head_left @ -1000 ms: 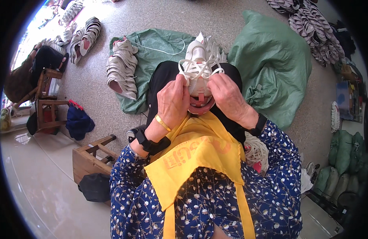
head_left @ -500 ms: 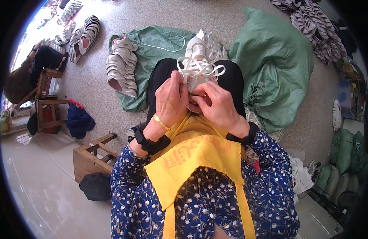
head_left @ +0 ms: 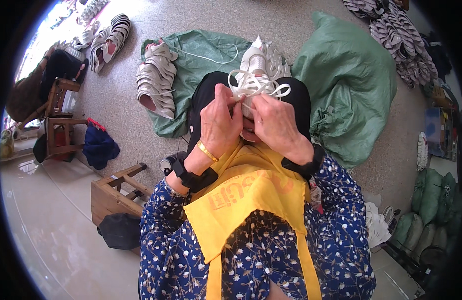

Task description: The person sits on the floor and laces a white sneaker with pink accents. They thread the white laces through the eyelets, pull them tight, and tie a knot at the top. The person then places the finished shoe on a pile of other shoes.

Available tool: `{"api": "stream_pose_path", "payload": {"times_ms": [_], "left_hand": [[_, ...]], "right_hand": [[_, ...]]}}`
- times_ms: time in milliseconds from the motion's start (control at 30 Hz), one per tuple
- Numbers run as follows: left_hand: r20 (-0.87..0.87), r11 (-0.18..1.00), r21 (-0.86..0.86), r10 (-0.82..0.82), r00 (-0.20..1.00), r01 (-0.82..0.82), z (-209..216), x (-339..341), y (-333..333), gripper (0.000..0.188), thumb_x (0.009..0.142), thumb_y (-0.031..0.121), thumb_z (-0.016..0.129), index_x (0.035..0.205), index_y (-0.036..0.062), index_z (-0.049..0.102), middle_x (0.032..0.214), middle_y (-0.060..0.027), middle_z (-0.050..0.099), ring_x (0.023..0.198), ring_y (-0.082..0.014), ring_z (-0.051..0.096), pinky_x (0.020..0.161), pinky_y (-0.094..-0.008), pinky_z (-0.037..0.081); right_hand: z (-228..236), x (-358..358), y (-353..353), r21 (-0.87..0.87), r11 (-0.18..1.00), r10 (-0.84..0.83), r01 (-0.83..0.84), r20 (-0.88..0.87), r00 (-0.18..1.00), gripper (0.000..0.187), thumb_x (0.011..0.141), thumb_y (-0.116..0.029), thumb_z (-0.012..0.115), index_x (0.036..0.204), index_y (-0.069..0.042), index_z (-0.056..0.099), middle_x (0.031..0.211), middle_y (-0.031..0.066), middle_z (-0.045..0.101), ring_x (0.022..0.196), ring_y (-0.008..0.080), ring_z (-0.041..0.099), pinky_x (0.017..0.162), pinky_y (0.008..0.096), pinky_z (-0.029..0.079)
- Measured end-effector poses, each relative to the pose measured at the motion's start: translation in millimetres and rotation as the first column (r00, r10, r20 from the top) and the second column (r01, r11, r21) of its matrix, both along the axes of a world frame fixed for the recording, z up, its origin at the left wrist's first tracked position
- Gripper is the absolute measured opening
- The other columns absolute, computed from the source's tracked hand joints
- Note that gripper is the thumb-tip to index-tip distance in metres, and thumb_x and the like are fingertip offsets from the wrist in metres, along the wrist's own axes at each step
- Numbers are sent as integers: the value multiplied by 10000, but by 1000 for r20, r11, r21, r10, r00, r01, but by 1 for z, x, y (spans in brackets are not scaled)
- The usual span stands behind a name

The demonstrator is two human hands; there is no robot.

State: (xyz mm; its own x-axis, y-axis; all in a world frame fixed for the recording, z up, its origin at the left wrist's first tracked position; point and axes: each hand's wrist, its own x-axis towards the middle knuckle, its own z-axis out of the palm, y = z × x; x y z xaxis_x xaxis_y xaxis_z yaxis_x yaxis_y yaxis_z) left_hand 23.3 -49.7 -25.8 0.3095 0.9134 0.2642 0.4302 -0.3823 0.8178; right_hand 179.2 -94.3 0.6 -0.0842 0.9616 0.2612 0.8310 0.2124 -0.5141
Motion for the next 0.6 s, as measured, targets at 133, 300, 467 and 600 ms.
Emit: {"api": "stream_pose_path", "payload": {"times_ms": [133, 300, 467, 600], "left_hand": [[-14, 999, 32, 20, 1000, -19, 5, 0, -2, 231, 897, 7, 657, 1025, 9, 464, 802, -165, 674, 770, -382, 712, 629, -437, 540], [46, 999, 39, 26, 999, -28, 2, -1, -5, 234, 893, -1, 679, 1006, 19, 474, 800, -149, 670, 788, -336, 743, 638, -395, 560], [98, 1000, 3, -3, 995, 3, -2, -1, -3, 243, 887, -15, 699, 997, 23, 485, 801, -127, 665, 776, -294, 755, 675, -371, 579], [107, 1000, 0, -3, 994, 3, 0, 2, -2, 253, 893, 14, 718, 1002, 19, 489, 825, -128, 664, 764, -297, 743, 687, -364, 589]], "right_hand": [[8, 19, -33, -65, 998, -12, 7, -72, 997, 96, 870, -28, 686, 839, -5, 598, 783, 151, 621, 698, 359, 643, 614, 452, 488], [14, 43, -70, -256, 966, -111, 43, -256, 960, 85, 880, -25, 683, 815, 7, 638, 716, 109, 621, 577, 233, 582, 546, 363, 442], [-3, 60, -63, -447, 890, -338, 90, -516, 787, 130, 958, -115, 705, 937, 12, 721, 733, 30, 674, 574, 39, 548, 497, 243, 442], [-11, 70, -35, -482, 874, -405, 61, -653, 640, 242, 1029, -149, 622, 1154, 52, 671, 896, 57, 691, 578, 49, 589, 514, 199, 502]]}}
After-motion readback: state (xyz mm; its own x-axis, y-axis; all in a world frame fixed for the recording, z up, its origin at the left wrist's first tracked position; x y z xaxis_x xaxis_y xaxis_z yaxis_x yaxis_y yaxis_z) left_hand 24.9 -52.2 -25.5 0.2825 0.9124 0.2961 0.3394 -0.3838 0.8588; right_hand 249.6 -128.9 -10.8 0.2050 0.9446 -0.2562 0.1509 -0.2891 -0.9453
